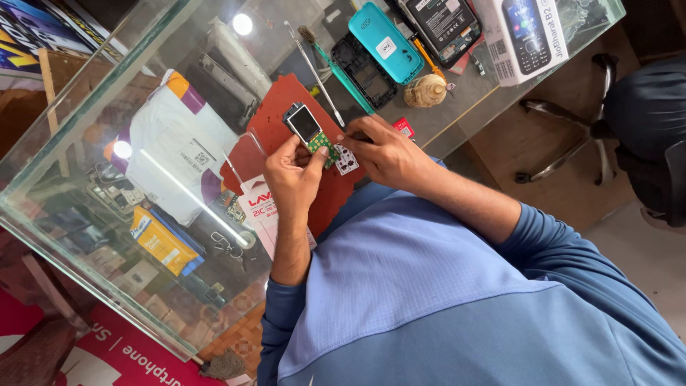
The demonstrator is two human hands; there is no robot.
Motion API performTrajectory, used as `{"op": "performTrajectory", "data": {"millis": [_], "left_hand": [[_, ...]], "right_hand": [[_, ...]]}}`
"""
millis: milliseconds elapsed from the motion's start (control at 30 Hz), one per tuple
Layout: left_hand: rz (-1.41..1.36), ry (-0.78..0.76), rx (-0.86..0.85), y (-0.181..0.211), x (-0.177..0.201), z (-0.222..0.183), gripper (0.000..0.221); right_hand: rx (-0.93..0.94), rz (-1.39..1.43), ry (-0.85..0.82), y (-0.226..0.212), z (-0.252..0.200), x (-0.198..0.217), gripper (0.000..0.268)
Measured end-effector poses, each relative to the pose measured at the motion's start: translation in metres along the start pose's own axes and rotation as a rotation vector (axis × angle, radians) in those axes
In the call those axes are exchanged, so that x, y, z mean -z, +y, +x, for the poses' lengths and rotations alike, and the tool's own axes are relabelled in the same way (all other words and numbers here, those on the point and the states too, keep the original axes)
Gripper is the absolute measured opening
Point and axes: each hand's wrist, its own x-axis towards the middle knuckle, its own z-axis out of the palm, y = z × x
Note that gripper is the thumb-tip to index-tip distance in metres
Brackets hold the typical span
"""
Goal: The person holds a disassembled mobile phone and uses a small metal tool to scrape and clean the circuit board. They repeatedly wipe the board with the tool and inspect the device throughout the process.
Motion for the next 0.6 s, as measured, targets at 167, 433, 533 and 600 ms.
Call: {"op": "performTrajectory", "data": {"millis": [167, 433, 533, 600], "left_hand": [[0.026, -0.002, 0.005, 0.006, 0.000, 0.001, 0.022], [0.074, 0.006, -0.002, 0.004, -0.001, 0.002, 0.020], [0.084, 0.002, 0.003, 0.005, -0.001, 0.002, 0.019], [0.096, 0.002, -0.002, 0.005, 0.000, 0.003, 0.019]], "right_hand": [[0.043, -0.034, 0.013, 0.001, 0.009, -0.002, 0.036], [0.065, -0.104, -0.014, 0.007, 0.010, -0.002, 0.039], [0.093, -0.098, 0.000, 0.011, 0.010, -0.002, 0.039], [0.094, -0.125, -0.009, 0.013, 0.009, -0.004, 0.037]]}}
